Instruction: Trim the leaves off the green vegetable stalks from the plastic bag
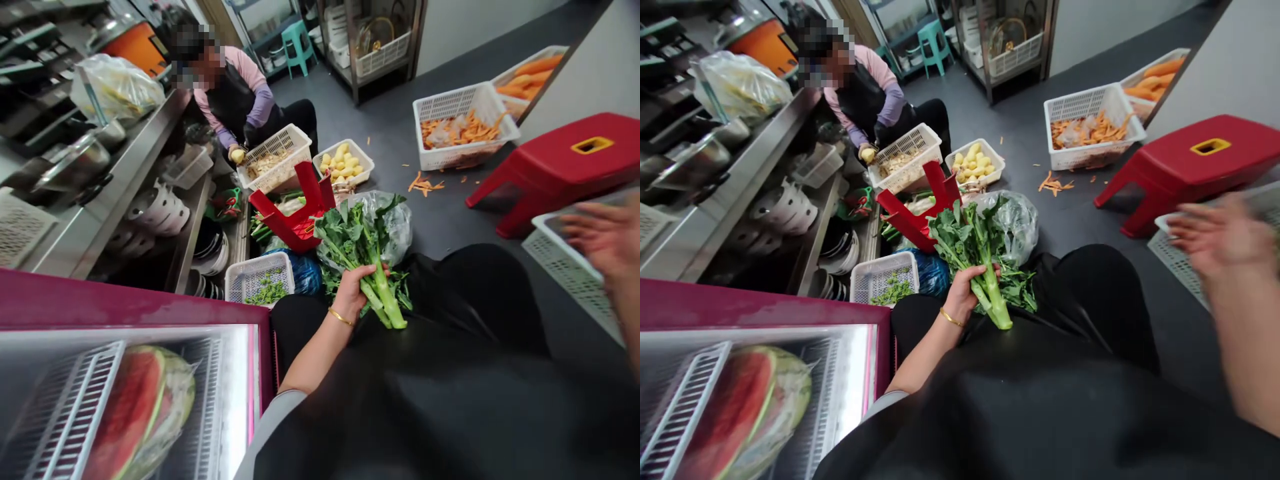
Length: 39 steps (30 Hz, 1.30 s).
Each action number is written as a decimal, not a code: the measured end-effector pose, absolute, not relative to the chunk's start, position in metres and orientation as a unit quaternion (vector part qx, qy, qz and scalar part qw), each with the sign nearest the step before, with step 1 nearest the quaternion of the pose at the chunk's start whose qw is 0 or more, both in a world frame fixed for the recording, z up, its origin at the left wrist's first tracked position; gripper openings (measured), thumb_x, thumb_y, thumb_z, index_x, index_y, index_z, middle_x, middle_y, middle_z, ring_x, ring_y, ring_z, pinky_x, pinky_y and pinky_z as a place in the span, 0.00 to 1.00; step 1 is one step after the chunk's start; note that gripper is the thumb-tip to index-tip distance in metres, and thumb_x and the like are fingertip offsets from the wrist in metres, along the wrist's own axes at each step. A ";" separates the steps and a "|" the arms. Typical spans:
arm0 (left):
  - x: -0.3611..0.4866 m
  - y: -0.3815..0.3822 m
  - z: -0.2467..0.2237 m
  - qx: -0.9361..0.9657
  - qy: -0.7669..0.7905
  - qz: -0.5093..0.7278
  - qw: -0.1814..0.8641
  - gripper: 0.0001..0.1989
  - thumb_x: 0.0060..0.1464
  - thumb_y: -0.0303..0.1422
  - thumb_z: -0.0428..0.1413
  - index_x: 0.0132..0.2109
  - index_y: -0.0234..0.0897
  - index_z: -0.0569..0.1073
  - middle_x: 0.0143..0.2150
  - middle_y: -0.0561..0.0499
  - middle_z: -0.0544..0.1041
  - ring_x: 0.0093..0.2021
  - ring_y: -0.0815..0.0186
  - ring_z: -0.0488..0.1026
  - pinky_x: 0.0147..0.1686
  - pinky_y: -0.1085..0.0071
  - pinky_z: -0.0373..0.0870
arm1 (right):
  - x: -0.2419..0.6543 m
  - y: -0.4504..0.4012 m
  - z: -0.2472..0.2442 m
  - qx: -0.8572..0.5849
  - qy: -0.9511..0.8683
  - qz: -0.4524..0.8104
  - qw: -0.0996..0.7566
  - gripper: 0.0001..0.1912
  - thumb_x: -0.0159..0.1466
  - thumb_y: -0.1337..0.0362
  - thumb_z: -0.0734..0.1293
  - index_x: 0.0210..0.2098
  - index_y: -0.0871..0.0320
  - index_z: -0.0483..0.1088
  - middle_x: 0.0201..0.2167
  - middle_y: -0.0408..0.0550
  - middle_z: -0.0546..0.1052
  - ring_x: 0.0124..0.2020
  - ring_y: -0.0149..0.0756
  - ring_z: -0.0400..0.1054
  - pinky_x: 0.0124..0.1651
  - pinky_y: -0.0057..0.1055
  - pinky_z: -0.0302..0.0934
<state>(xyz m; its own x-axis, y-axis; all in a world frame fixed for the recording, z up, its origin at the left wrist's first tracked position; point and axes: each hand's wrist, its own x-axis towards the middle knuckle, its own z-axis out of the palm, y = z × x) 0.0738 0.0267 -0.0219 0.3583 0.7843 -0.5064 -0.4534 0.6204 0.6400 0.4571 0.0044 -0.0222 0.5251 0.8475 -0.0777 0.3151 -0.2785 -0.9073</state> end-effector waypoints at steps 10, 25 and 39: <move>0.049 0.004 -0.012 0.254 0.444 0.469 0.720 0.12 0.32 0.23 0.62 0.31 0.32 0.76 0.29 0.48 0.80 0.27 0.62 0.76 0.32 0.68 0.70 | 0.203 0.040 -0.018 -0.496 -0.478 0.645 0.331 0.21 0.44 0.48 0.74 0.19 0.59 0.67 0.15 0.42 0.72 0.14 0.30 0.64 0.15 0.25 0.55; 0.007 -0.009 -0.031 0.185 0.322 0.534 0.759 0.19 0.31 0.26 0.63 0.37 0.32 0.75 0.37 0.43 0.80 0.42 0.51 0.77 0.40 0.62 0.72 | 0.163 0.063 0.001 -0.461 -0.363 0.665 0.462 0.18 0.45 0.55 0.75 0.25 0.60 0.68 0.18 0.44 0.73 0.17 0.30 0.68 0.18 0.25 0.64; -0.006 -0.018 -0.004 0.148 0.305 0.502 0.796 0.18 0.31 0.32 0.60 0.36 0.35 0.72 0.46 0.40 0.78 0.50 0.45 0.73 0.45 0.53 0.71 | 0.181 0.027 0.008 -0.406 -0.716 0.357 0.442 0.07 0.56 0.58 0.68 0.25 0.54 0.72 0.22 0.45 0.75 0.25 0.35 0.69 0.30 0.32 0.64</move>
